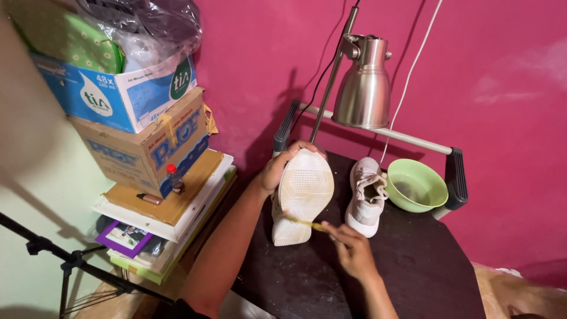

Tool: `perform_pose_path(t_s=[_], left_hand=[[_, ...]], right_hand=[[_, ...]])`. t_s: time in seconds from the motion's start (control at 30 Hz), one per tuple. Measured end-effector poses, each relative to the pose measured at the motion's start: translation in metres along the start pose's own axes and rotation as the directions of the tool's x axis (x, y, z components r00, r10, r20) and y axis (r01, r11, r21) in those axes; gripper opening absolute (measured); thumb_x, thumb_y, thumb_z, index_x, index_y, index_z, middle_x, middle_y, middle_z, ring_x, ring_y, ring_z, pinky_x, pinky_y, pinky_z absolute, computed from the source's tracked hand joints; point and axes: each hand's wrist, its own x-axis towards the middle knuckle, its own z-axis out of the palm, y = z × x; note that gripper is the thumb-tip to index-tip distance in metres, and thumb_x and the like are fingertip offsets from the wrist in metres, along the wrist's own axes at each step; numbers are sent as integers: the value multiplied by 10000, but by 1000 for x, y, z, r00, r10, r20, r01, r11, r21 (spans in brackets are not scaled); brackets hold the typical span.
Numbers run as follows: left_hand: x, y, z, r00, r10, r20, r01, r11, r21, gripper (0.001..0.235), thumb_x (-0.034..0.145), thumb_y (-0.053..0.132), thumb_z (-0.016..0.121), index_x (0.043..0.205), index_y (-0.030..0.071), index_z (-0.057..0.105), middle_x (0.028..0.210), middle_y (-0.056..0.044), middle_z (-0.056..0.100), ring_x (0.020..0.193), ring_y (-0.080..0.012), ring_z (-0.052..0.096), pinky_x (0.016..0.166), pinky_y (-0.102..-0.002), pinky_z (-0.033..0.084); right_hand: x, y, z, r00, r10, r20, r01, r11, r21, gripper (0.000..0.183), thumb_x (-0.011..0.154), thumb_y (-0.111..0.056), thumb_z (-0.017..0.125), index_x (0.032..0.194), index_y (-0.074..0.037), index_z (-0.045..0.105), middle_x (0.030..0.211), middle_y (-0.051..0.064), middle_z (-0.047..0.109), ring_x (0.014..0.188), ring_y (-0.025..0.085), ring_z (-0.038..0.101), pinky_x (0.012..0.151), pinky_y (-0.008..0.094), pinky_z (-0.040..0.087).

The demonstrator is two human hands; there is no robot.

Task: The person scrubs a pair of white sneakers with a yellow toothbrush, focusing on the soles and uppers. They repeatedly dip the brush into a green bowl of water to wet it before scrubbing different sections of the shoes.

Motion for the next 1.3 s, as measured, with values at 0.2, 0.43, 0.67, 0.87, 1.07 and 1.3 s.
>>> perform_pose_path(t_s=[0.2, 0.43, 0.67, 0.87, 1.07, 1.3], left_hand=[[-1, 2, -2, 1000, -13, -16, 13, 1000, 2, 371, 1046, 339, 414, 1282, 95, 564, 1332, -217, 595, 1230, -339, 566, 1060, -492, 457], [-8, 2, -10, 999, 19, -38, -19, 1000, 7, 416, 1073, 363, 357, 1313, 79, 544, 1360, -229, 590, 1243, -370, 582, 1059, -515, 473], [-3, 1, -1, 999, -26, -31, 27, 999, 32, 391, 1070, 306, 350, 1330, 73, 526, 1362, -233, 577, 1250, -357, 561, 1052, -498, 474], [-4, -1, -5, 1000, -7, -18, 7, 1000, -6, 382, 1062, 324, 390, 1320, 80, 534, 1358, -230, 578, 1247, -355, 560, 1058, -505, 463], [-7, 1, -1, 1000, -9, -28, 10, 999, 34, 391, 1050, 332, 381, 1313, 94, 543, 1362, -214, 582, 1244, -339, 561, 1059, -493, 457], [-6, 0, -5, 1000, 1, -17, 0, 999, 37, 399, 1054, 327, 380, 1334, 85, 530, 1355, -216, 590, 1231, -334, 570, 1050, -486, 465]], right_hand=[[-9, 14, -4, 997, 50, 56, -56, 993, 108, 383, 984, -122, 610, 1361, -159, 670, 738, -35, 602, 594, 94, 444, 489, 259, 312], [-6, 5, -7, 998, 54, -16, -52, 994, 94, 368, 994, -111, 608, 1355, -119, 674, 763, -32, 612, 601, 94, 456, 538, 255, 371], [3, -26, 6, 990, -89, 106, 97, 993, -69, 458, 944, 2, 614, 1377, -139, 666, 766, -21, 531, 617, 134, 475, 585, 269, 426], [-3, -8, -2, 998, -19, 54, 18, 999, 29, 421, 964, -50, 640, 1378, -127, 656, 740, -37, 543, 594, 101, 407, 530, 269, 345], [0, -14, 6, 995, -103, -11, 103, 995, -14, 476, 946, 42, 616, 1392, -123, 644, 788, -30, 517, 634, 105, 454, 596, 240, 411], [-3, -9, 3, 997, 6, 81, -14, 995, 97, 367, 997, -114, 613, 1358, -119, 679, 754, -21, 549, 630, 110, 446, 592, 264, 376]])
